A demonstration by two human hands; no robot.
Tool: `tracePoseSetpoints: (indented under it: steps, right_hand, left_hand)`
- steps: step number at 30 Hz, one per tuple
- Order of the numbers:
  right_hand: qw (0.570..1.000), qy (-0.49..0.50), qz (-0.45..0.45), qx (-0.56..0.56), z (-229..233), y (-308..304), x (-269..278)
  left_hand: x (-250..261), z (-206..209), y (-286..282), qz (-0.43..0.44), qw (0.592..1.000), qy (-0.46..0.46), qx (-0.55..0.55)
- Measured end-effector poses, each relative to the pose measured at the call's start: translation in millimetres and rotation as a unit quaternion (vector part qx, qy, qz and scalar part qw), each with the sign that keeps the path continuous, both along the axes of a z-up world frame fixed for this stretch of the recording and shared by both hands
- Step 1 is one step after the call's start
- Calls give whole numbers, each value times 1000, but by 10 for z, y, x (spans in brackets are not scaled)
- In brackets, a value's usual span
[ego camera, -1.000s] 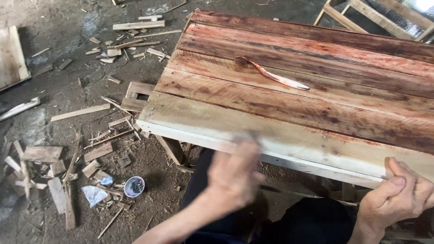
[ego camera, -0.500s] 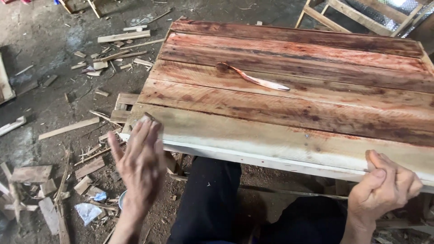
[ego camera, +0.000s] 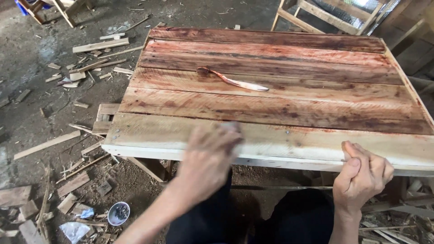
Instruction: Sanding the edges of a wooden tabletop and applying a reddish stain with a brush.
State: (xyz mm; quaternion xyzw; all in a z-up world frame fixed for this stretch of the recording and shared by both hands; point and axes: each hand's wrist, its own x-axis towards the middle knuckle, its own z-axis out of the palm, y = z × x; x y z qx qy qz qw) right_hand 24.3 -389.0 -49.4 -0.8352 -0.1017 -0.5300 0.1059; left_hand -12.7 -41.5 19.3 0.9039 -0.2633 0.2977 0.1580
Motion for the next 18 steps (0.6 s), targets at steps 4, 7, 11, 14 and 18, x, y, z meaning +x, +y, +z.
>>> tracePoseSetpoints:
  steps: [4, 7, 11, 14, 18]
  right_hand:
    - [1000, 2, 9, 4, -13, -10, -41]
    - [1000, -6, 1, 6, -54, 12, 17]
    - [1000, -4, -19, 14, -110, 14, 25]
    - [1000, 5, -11, 16, -30, 64, -6]
    - [1000, -4, -2, 13, 71, 90, -57]
  left_hand:
    - [-124, 225, 568, 154, 979, 131, 22]
    - [-134, 202, 892, 265, 946, 184, 0]
    - [68, -370, 702, 211, 964, 34, 156]
    - [76, -60, -118, 115, 990, -59, 55]
    - [42, 186, -399, -66, 994, 56, -60]
